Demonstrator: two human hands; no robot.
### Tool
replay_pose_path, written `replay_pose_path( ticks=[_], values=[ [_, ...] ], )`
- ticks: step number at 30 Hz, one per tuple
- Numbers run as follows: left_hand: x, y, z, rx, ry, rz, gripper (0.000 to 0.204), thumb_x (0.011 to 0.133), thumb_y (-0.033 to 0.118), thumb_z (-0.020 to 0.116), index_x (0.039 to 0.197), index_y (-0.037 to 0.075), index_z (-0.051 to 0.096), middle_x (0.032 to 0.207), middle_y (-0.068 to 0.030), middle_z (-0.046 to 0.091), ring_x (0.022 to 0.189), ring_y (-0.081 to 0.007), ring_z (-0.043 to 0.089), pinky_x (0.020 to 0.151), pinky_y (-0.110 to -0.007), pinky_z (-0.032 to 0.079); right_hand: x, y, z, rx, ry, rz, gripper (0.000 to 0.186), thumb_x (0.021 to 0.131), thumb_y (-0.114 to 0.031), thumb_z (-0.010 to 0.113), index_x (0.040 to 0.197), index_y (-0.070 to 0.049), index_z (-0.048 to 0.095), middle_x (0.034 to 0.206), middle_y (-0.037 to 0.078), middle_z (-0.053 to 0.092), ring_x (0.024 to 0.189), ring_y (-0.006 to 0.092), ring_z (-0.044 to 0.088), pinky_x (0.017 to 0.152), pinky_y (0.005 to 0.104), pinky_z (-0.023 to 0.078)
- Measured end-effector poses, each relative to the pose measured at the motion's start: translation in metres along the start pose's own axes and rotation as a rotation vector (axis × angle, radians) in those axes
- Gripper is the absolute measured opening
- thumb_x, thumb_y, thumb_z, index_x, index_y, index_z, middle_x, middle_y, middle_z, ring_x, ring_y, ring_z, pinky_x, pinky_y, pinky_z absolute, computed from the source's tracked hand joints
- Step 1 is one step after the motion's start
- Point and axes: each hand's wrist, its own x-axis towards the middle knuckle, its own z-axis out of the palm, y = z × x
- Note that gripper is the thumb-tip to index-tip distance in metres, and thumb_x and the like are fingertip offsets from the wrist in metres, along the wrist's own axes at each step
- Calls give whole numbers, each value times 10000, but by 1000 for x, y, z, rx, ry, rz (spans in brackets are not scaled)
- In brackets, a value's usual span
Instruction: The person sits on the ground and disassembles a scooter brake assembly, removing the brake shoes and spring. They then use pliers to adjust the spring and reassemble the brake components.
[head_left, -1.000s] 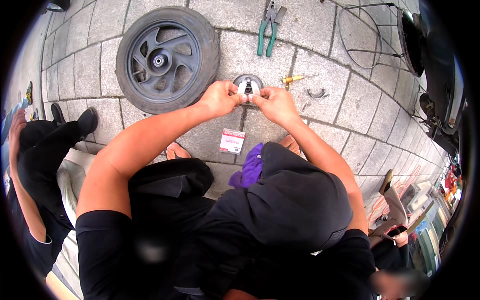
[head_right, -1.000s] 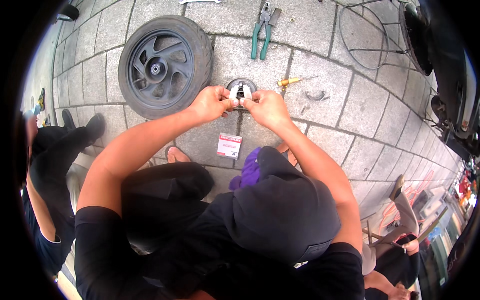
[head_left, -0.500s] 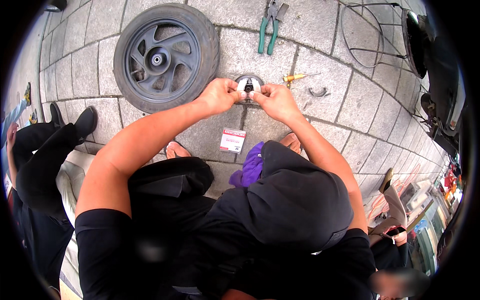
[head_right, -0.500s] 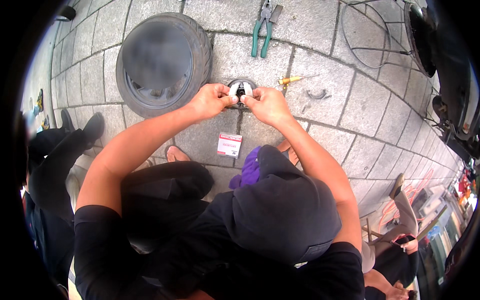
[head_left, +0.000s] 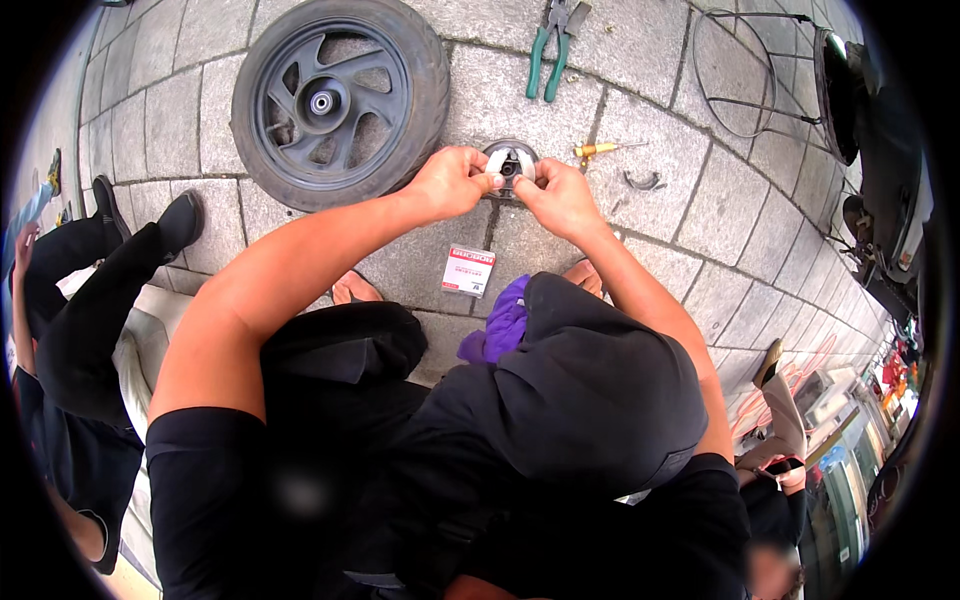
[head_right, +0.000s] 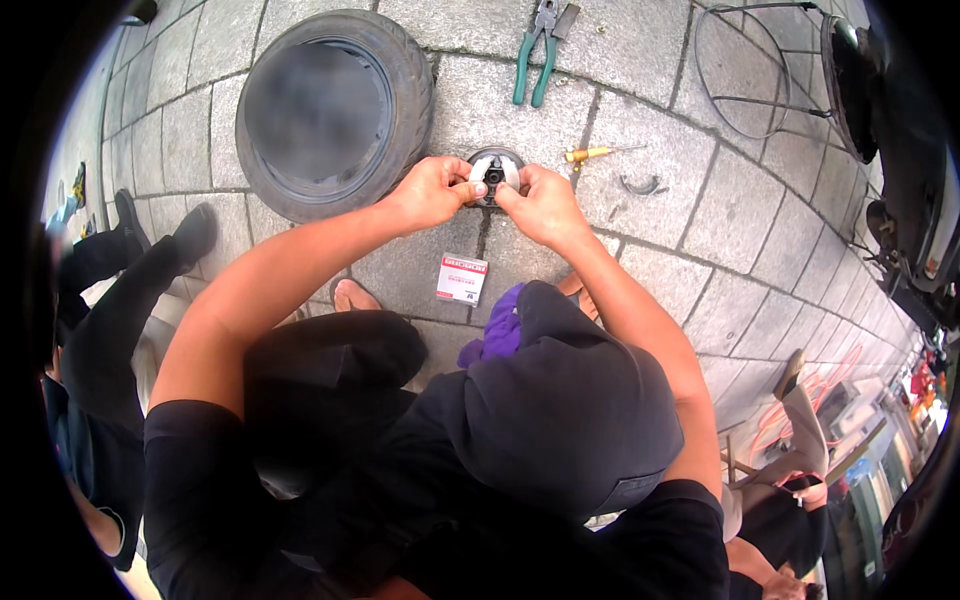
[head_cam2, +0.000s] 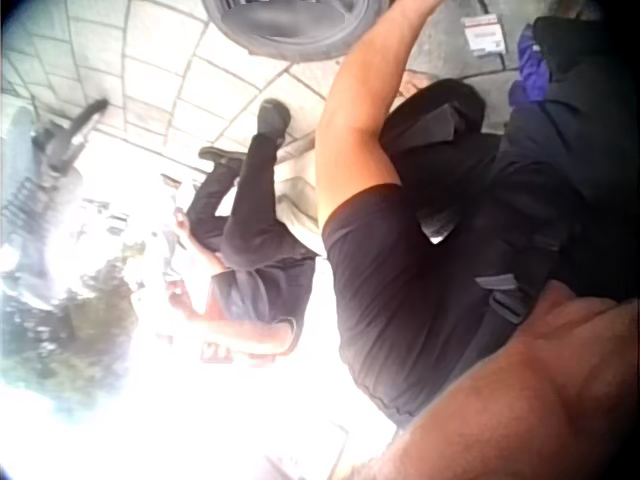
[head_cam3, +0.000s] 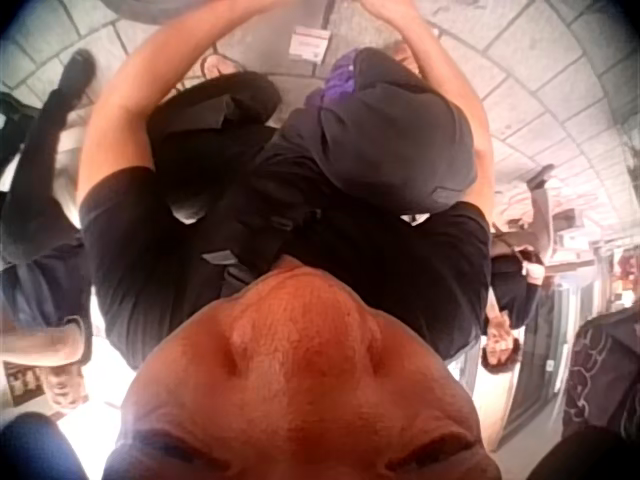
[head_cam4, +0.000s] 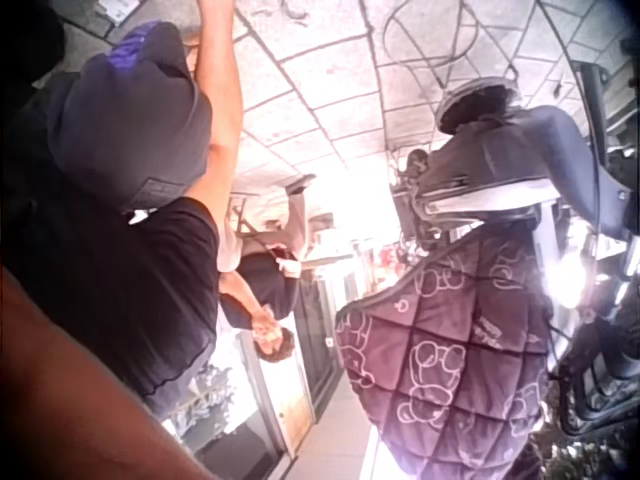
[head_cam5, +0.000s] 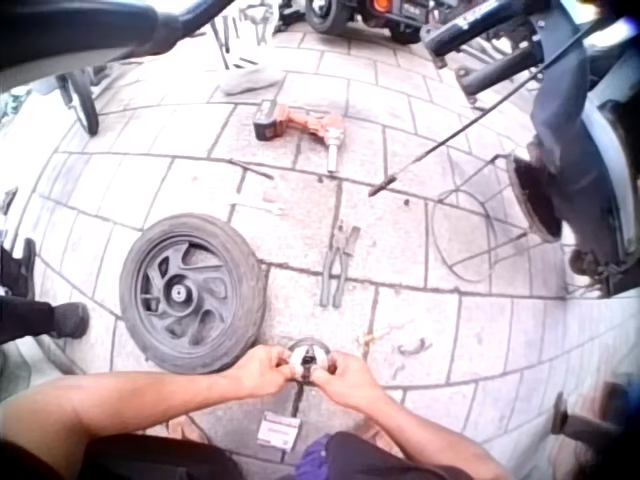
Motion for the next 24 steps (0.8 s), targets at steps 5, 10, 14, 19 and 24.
replay_pose_path(
  ticks=[5,10,14,19,24],
  values=[
    [2,-5,-1,-10,8,22,271,1024,129,718,1208,-62,664,975,-91,751,884,-131,687,820,-305,565,-3,-14,-4,-107,-15,-4,453,858,-357,690,989,76,726,889,242,749,848,337,750,795,430,577],
    [3,1,1,38,34,12,257,1029,124,698,1199,-68,678,938,-85,749,842,-129,686,776,-308,564,4,-18,-7,-356,-24,-42,456,870,-367,649,981,69,725,891,294,735,863,419,750,804,474,581],
    [5,-1,1,78,74,48,246,1025,122,688,1178,-71,696,901,-86,747,804,-130,682,745,-318,560,6,-28,-3,-385,-7,-2,465,875,-368,641,984,76,723,904,313,734,907,442,750,837,486,583],
    [-6,18,-1,195,73,67,275,1012,145,701,1178,-74,699,866,-96,743,787,-134,686,741,-329,560,5,-23,-2,-253,-15,26,490,883,-361,645,1001,109,721,972,345,725,983,480,727,901,507,573],
    [-12,19,0,183,81,77,285,1007,172,713,1166,-65,709,849,-110,748,767,-135,683,729,-336,555,10,-7,5,-217,15,-3,468,882,-353,646,990,98,707,947,337,723,963,458,736,889,498,571]
  ],
)
